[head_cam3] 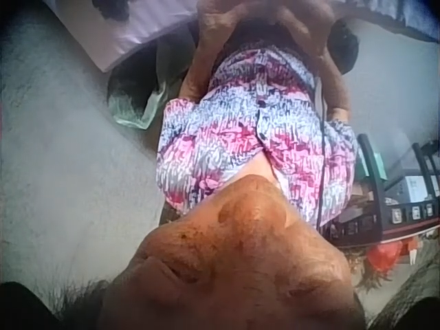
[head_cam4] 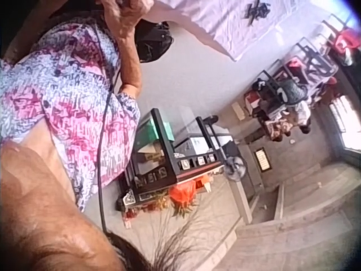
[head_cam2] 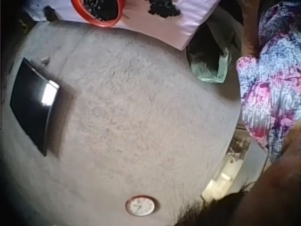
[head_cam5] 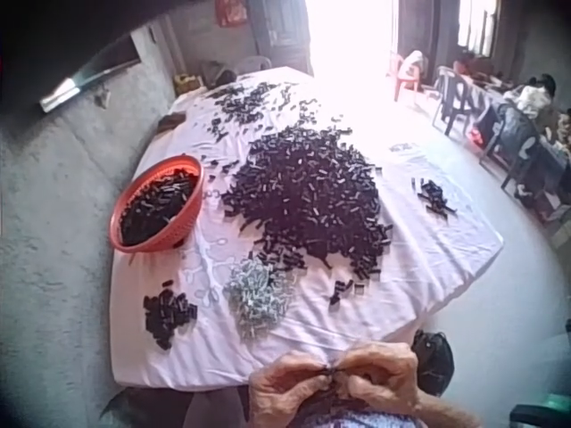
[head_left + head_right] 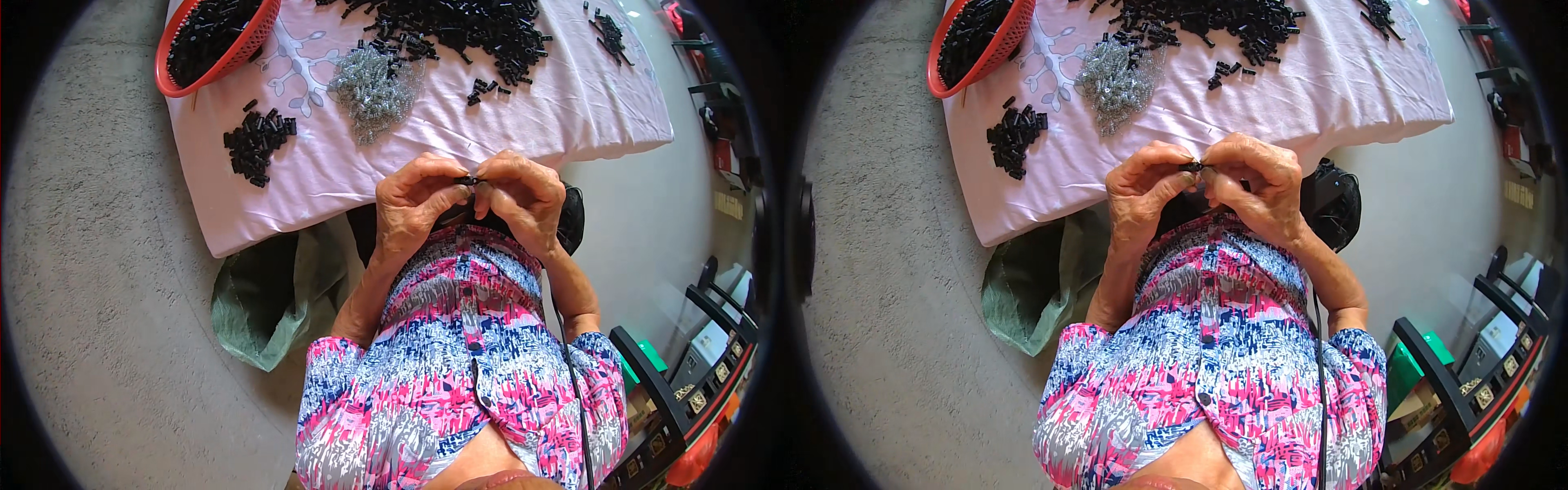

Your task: Manually assembling small black plastic components on a workshop table.

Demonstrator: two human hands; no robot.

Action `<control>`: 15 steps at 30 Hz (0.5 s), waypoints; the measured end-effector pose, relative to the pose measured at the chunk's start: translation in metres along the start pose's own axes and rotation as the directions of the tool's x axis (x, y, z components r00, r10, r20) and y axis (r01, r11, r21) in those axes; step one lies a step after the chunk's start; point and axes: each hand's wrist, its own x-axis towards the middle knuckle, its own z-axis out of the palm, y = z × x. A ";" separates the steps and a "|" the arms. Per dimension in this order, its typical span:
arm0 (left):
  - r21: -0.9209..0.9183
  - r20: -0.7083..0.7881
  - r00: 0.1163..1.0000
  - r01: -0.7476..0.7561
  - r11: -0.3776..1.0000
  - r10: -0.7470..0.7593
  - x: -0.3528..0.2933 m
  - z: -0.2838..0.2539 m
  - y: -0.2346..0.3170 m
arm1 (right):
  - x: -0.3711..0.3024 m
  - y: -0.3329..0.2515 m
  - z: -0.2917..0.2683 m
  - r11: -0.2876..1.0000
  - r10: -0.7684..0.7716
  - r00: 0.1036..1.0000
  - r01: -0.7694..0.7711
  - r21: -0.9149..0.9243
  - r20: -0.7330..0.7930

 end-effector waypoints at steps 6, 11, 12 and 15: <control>0.148 0.030 0.998 -0.058 0.987 0.054 0.000 -0.003 0.006 | -0.004 -0.001 -0.001 1.000 0.001 1.000 -0.001 -0.007 0.029; 0.431 0.120 0.963 -0.269 0.861 0.241 -0.001 0.002 0.013 | -0.009 -0.001 0.007 0.993 0.075 0.997 -0.073 0.094 -0.018; 0.430 0.118 0.964 -0.267 0.862 0.239 -0.002 0.002 0.011 | -0.010 -0.002 0.010 0.984 0.112 0.992 -0.104 0.147 -0.050; 0.399 0.094 0.963 -0.270 0.877 0.253 -0.004 0.002 0.008 | -0.010 -0.008 0.015 0.948 0.246 0.965 -0.220 0.228 -0.092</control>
